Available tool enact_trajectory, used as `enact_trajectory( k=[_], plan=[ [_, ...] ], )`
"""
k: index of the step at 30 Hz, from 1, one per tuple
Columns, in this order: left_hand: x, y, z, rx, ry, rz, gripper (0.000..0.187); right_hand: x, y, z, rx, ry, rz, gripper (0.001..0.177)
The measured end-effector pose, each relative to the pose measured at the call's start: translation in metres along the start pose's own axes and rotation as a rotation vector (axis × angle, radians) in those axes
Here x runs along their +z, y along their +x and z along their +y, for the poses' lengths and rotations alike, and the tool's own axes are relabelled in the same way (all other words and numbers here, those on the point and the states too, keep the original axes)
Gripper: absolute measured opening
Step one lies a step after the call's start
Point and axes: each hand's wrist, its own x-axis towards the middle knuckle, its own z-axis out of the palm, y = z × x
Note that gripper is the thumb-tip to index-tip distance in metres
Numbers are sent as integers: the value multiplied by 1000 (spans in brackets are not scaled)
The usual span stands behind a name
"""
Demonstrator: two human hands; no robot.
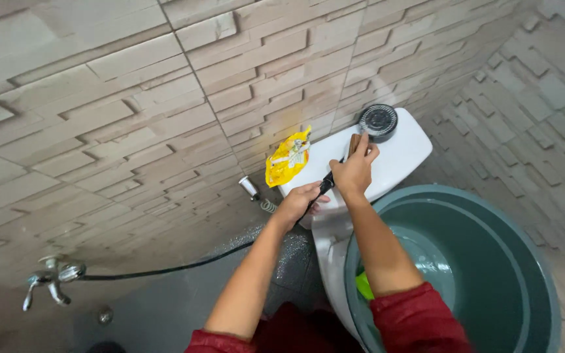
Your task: Clean a large plastic basin, a hand scoop, and a handheld bidet sprayer in a bathroom.
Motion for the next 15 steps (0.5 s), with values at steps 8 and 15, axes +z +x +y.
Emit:
enact_trajectory(
  k=[8, 15],
  plan=[
    [-37, -54, -21, 144, 694, 193, 31, 13, 36, 5, -158, -93, 157, 109],
    [7, -17, 12, 250, 842, 438, 35, -10, 16, -4, -347, -222, 44, 75]
  ],
)
